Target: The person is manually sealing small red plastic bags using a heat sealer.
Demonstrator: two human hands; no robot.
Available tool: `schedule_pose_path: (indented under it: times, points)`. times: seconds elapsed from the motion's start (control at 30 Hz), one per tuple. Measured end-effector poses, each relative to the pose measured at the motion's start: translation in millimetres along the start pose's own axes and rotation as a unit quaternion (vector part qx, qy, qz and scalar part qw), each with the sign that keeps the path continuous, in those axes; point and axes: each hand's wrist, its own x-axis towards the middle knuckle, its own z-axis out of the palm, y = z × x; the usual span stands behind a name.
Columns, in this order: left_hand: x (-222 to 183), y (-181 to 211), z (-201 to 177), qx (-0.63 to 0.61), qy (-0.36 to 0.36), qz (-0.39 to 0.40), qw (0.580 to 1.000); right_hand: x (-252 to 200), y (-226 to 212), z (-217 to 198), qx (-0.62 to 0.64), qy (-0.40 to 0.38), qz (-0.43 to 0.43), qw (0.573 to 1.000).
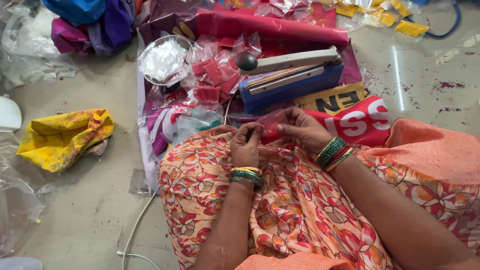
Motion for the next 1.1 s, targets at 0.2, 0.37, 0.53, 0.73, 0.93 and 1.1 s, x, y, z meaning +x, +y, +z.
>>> schedule_pose_path:
  times: [0.2,0.37,0.53,0.73,0.93,1.1]
  points:
    - [2.2,-2.3,-1.8,-0.01,0.021,0.027,0.999,2.6,26.5,-10.4,0.058,-0.036,0.089,0.994]
    - [6.5,-5.0,-4.9,0.006,0.037,0.048,0.998,5.0,28.3,-7.3,0.08,-0.008,0.076,0.994]
    - [18.2,61.6,22.8,0.073,0.084,0.051,0.993,27.8,16.1,-19.9,0.077,0.043,0.061,0.994]
    - [86.6,121.3,50.2,0.305,0.071,0.261,0.913,64.9,1.6,-41.3,0.046,0.099,0.086,0.99]
    - [159.2,145.2,91.6,0.534,-0.027,0.186,0.824,91.8,-7.1,-44.3,0.051,0.073,0.074,0.993]
    - [176.1,140.3,112.6,0.718,-0.084,0.165,0.671,102.4,-4.0,-53.2,0.084,0.089,0.023,0.992]
